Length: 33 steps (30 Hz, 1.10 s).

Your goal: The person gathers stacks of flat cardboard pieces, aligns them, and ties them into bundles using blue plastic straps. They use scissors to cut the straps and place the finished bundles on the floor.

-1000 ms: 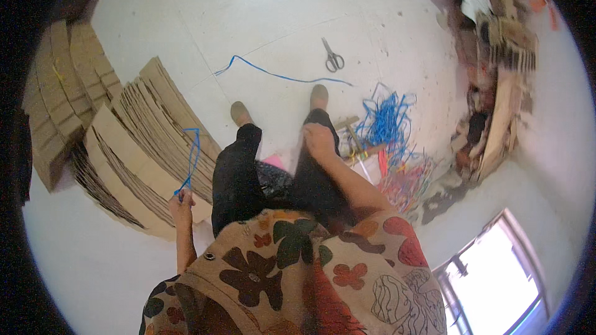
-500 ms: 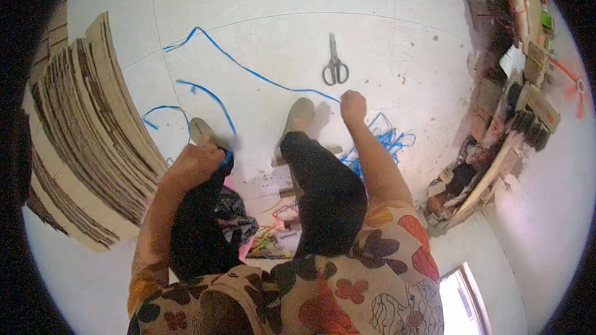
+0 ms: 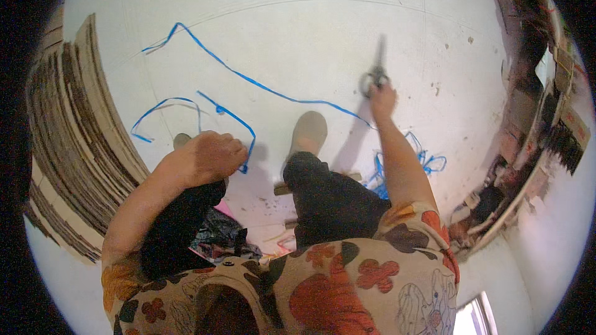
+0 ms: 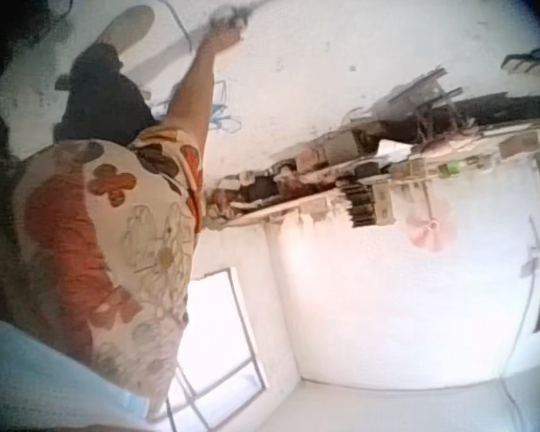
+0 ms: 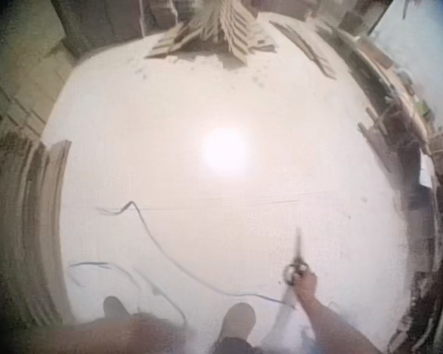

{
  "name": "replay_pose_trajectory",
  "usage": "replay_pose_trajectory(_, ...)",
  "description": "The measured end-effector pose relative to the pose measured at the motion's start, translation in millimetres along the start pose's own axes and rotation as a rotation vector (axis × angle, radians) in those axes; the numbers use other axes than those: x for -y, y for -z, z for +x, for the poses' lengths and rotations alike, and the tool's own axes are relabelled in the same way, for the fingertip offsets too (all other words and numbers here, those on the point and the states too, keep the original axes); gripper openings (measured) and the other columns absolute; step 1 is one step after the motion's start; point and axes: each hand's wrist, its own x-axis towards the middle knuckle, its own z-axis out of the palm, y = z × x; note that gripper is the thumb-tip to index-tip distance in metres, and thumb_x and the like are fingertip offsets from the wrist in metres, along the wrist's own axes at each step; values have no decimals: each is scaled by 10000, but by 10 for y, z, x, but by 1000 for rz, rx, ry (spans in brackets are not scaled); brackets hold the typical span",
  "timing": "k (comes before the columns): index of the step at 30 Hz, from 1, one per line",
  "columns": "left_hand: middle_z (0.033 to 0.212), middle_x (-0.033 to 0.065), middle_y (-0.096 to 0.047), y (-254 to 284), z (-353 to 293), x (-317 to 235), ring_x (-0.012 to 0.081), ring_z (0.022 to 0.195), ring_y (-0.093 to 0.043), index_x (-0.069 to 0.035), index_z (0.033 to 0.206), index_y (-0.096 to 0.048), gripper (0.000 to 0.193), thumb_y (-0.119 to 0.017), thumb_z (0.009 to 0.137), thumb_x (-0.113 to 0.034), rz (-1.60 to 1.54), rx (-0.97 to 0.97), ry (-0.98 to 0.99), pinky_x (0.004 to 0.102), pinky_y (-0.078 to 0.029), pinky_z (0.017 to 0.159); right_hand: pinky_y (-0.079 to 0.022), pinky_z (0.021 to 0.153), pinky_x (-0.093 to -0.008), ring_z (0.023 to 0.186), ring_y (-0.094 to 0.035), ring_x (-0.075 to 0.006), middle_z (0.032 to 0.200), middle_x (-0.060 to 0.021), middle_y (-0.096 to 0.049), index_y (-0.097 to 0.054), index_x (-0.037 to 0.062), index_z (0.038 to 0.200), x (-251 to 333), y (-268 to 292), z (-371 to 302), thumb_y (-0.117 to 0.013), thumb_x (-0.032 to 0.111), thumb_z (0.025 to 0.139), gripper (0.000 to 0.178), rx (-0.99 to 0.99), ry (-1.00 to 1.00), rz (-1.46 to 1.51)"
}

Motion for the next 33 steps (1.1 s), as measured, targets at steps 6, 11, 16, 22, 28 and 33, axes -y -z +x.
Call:
replay_pose_trajectory(6, 631, 108, -574, -3, 415, -703, 261, 608, -607, -48, 813, -544, 92, -543, 747, -112, -273, -279, 95, 338, -475, 495, -473, 758, -444, 907, -582, -390, 949, -234, -609, -603, -26, 909, 72, 601, 18, -589, 229, 777, 288, -99, -152, -255)
replay_pose_trajectory(11, 675, 149, -597, 48, 695, -921, 295, 640, -624, -19, 796, -550, 113, -529, 756, -123, 131, -465, 66, 375, -463, 481, -424, 866, -382, 976, -569, -229, 1025, -132, -628, -570, -14, 1129, 1585, 1309, -759, -540, 380, 817, 503, 868, 371, 1109)
replay_pose_trajectory(16, 647, 128, -600, 247, 417, -755, 294, 625, -621, -40, 795, -569, 103, -555, 746, -129, -85, -543, 352, 384, -466, 503, -413, 587, -254, 643, -527, -117, 710, -60, -582, -597, -15, 1033, 1721, 1578, -1164, -619, 320, 786, 417, 1176, 384, 906)
replay_pose_trajectory(22, 625, 126, -550, 128, -639, 55, 244, 552, -514, -38, 758, -547, 159, -642, 741, -165, -306, -736, 564, 356, -399, 533, -241, 332, -195, 366, -330, -29, 471, 33, -433, -624, 21, 766, 911, 2012, -685, -610, 197, 793, 179, 765, 28, 1089)
replay_pose_trajectory(28, 645, 120, -573, 120, -1283, 1102, 280, 599, -542, -39, 755, -554, 189, -616, 769, -216, 146, -622, 983, 382, -427, 571, -409, 426, -339, 466, -529, -214, 564, -78, -549, -591, 56, 783, -75, 1711, 416, -548, 204, 829, 161, 95, 433, -273)
replay_pose_trajectory(33, 1004, 56, -596, 293, -743, 1752, 238, 1061, -474, -141, 989, -610, 189, -544, 814, -118, 401, -451, 1031, 411, -347, 893, -483, 613, -441, 764, -613, -319, 781, -162, -620, -561, 88, 914, 225, 1320, 848, -501, 183, 841, 134, -17, 349, -681)
